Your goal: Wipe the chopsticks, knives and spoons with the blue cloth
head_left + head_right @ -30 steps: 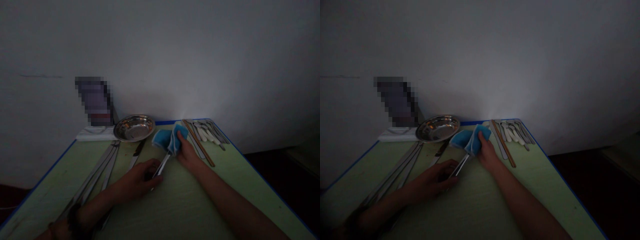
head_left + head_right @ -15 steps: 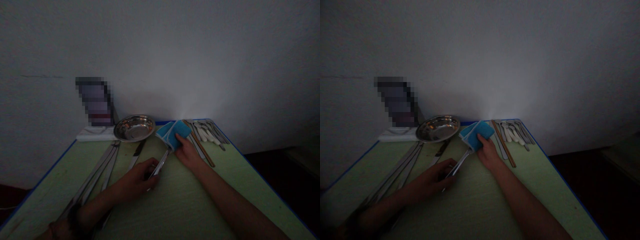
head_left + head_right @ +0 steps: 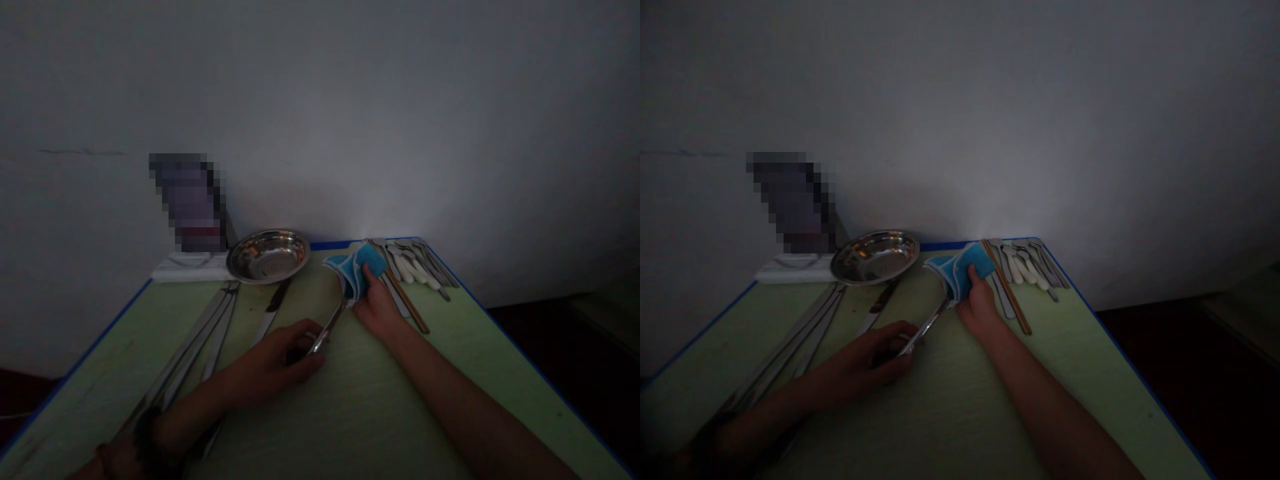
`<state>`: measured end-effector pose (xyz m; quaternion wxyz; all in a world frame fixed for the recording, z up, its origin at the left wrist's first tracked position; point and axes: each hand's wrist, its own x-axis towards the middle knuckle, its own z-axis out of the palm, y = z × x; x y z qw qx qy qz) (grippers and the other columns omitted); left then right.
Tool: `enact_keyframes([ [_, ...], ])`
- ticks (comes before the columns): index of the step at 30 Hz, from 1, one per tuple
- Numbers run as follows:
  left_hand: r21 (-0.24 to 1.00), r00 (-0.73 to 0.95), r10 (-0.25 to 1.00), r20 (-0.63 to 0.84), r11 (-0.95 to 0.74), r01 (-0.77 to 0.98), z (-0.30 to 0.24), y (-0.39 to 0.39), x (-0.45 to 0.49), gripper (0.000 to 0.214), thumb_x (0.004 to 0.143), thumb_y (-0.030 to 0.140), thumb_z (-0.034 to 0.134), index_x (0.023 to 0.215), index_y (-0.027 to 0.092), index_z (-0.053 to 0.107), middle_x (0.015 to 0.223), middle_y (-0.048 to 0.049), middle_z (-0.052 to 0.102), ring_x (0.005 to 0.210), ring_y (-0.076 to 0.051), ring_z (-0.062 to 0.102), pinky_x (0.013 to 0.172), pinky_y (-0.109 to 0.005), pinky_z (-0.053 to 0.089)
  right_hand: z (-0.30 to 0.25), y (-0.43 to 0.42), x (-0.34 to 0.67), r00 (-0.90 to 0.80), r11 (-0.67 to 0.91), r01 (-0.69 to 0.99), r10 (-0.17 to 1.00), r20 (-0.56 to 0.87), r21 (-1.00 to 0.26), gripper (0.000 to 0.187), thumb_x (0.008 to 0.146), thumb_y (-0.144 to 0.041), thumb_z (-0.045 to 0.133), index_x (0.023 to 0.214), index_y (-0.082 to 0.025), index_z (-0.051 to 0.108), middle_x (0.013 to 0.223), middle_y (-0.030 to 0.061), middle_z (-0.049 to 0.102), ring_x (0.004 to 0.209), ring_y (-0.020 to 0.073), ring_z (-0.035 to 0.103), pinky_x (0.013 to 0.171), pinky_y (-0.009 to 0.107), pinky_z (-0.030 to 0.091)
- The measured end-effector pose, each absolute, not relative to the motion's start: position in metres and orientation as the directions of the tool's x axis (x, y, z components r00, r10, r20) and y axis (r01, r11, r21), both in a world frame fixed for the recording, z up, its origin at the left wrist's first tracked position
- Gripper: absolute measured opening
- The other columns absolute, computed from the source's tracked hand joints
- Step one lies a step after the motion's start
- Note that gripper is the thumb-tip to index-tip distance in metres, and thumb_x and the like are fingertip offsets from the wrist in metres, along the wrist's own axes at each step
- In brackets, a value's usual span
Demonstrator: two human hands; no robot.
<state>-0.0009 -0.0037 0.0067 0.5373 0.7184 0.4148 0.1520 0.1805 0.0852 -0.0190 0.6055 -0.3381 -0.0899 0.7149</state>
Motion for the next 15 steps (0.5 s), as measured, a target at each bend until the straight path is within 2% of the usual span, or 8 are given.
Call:
enact_keyframes([
  [6,0.951,0.610,0.783,-0.122,-0.085,0.299,0.0019,-0.0058,-0.0007,0.042,0.091,0.029,0.043,0.126,0.029,0.020,0.089,0.0010,0.057,0.074,-0.014,0.053,0.060,-0.023,0.042,-0.0148,0.0819,0.1798,-0.047,-0.263,-0.807,0.922,-0.385,-0.529,0.020,0.088,-0.024,0.045,0.090,-0.015,0.063,0.073,0.0024,0.071,0.062,0.0127,0.065,0.069,0.027,0.055],
  [12,0.862,0.620,0.776,-0.117,-0.231,0.452,0.0050,-0.0047,-0.0028,0.027,0.089,0.031,0.045,0.116,0.026,0.043,0.069,0.0061,0.042,0.061,-0.011,0.042,0.054,-0.022,0.035,-0.0123,0.0810,0.1786,-0.069,-0.288,-0.794,0.918,-0.392,-0.535,0.021,0.088,-0.027,0.045,0.088,-0.015,0.063,0.070,0.0018,0.071,0.061,0.0137,0.065,0.070,0.029,0.056],
  [15,0.846,0.653,0.751,-0.092,-0.288,0.450,0.0088,-0.0056,-0.0069,0.030,0.086,0.031,0.050,0.115,0.026,0.045,0.076,0.0042,0.047,0.067,-0.013,0.045,0.059,-0.023,0.038,-0.0097,0.0809,0.1803,-0.097,-0.287,-0.824,0.921,-0.377,-0.489,0.032,0.090,-0.037,0.039,0.088,-0.016,0.063,0.069,0.0024,0.071,0.067,0.0156,0.066,0.072,0.032,0.056],
])
